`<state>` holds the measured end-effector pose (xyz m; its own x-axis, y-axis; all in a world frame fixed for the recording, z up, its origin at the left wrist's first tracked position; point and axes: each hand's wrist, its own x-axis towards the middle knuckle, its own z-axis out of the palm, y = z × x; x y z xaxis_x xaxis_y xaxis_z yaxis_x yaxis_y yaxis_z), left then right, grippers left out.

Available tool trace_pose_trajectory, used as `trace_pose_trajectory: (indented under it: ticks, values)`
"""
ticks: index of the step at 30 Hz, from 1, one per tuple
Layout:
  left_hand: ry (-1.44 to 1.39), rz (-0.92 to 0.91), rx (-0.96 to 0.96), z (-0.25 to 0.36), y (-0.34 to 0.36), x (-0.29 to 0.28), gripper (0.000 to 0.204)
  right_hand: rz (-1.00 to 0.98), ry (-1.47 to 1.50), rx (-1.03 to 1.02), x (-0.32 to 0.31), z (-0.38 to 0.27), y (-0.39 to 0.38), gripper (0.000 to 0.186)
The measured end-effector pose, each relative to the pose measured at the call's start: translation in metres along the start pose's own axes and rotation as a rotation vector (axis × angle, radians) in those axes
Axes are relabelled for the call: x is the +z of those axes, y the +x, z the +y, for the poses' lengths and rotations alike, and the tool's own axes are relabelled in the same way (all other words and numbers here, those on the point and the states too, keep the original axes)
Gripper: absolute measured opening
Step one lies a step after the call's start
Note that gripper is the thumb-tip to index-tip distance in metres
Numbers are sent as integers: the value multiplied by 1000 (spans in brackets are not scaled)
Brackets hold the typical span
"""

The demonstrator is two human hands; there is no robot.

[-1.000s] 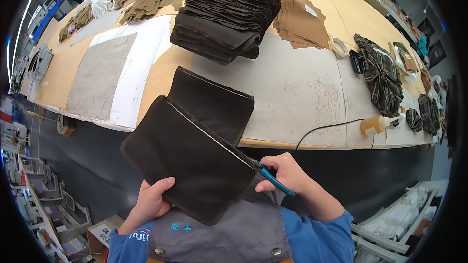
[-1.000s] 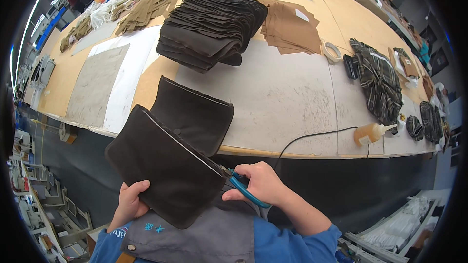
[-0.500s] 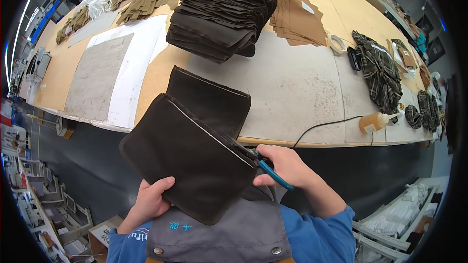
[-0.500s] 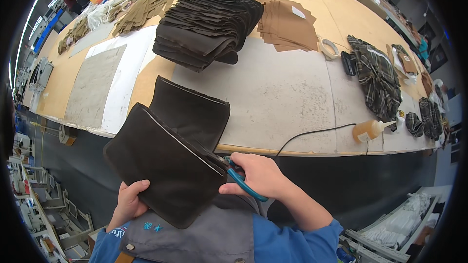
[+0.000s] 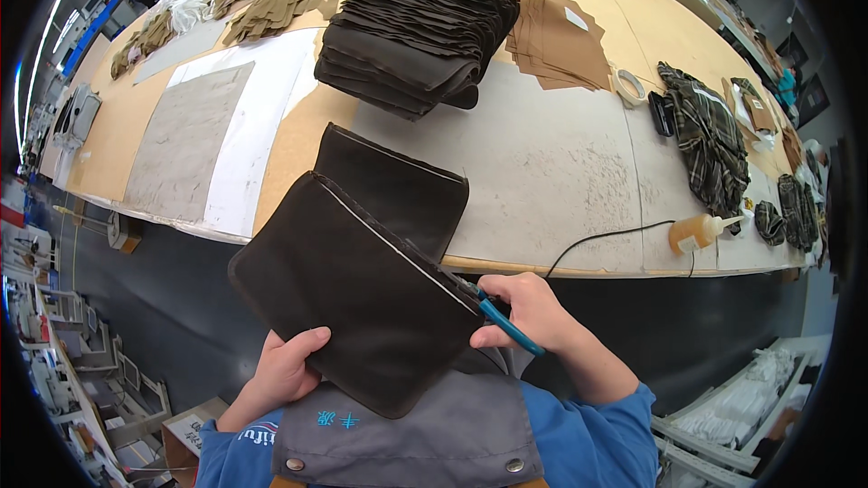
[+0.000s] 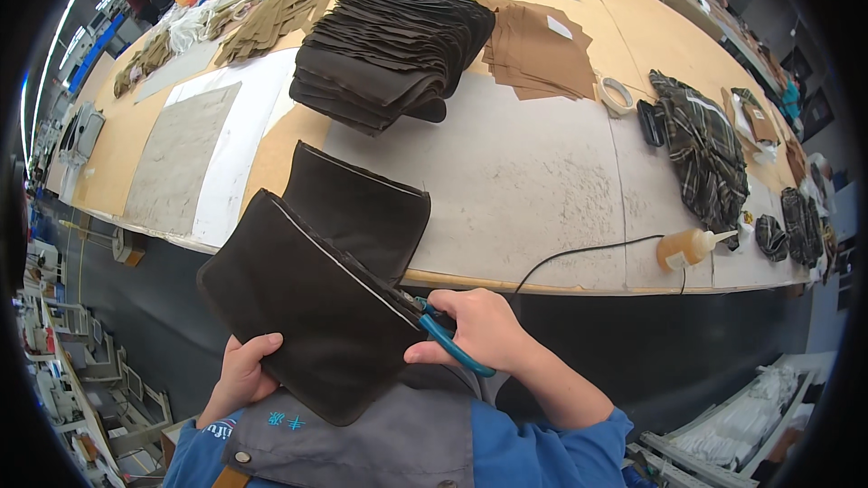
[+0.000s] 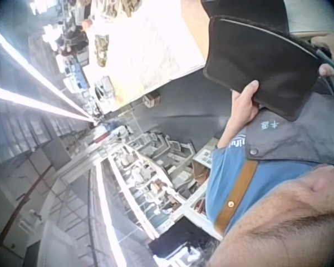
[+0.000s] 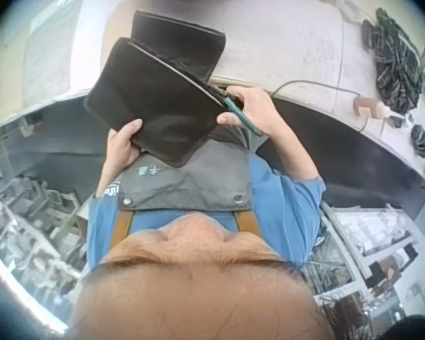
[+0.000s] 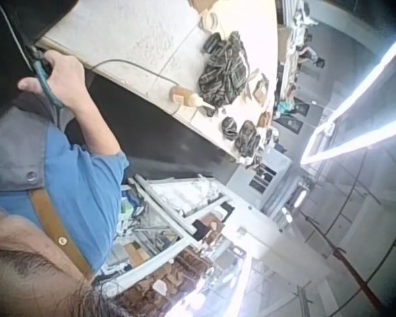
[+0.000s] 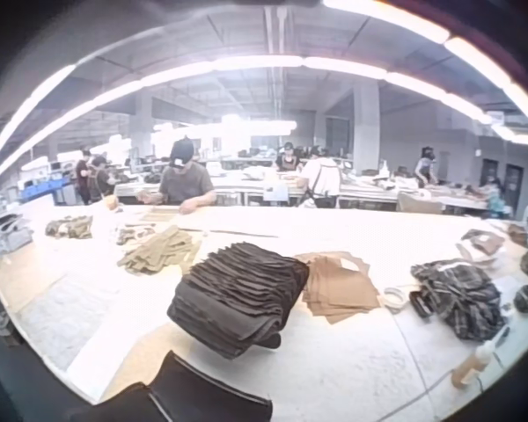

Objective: The person uses a pair of scissors to trim the edges of dark brown fabric pieces. They hold each piece in their left hand and carefully cut along the perimeter with their right hand, then place the finished piece on a growing stack on the table.

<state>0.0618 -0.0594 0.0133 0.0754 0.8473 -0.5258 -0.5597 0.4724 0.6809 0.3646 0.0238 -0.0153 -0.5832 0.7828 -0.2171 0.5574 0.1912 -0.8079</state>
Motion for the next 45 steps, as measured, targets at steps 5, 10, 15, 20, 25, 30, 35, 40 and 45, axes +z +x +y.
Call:
trace_pose_trajectory:
  ticks: [5, 10, 15, 20, 25, 30, 35, 40, 45]
  values:
    - [4, -8, 6, -1, 1, -1, 41, 39, -32, -33, 4, 10, 0, 78]
    - [-10, -32, -16, -1, 1, -4, 39, 7, 20, -53, -1, 1, 3, 72]
    - [-15, -42, -28, -1, 1, -5, 38, 14, 29, -33, -1, 1, 1, 72]
    - [-5, 13, 0, -1, 2, 0, 39, 39, 21, -35, 0, 1, -1, 73]
    - [-4, 13, 1, -1, 2, -1, 40, 73, 46, -49, 2, 2, -2, 71]
    - [-19, -48, -27, -1, 3, -7, 38, 79, 100, -33, 2, 1, -3, 70]
    - [-7, -54, -29, -1, 3, -6, 39, 106, 74, -7, 3, 7, -1, 72]
    - [7, -73, -42, -1, 3, -4, 39, 102, -8, -84, 5, 4, 11, 73]
    - [-5, -59, -53, -1, 3, -3, 38, 34, -17, -61, -3, -4, 12, 72]
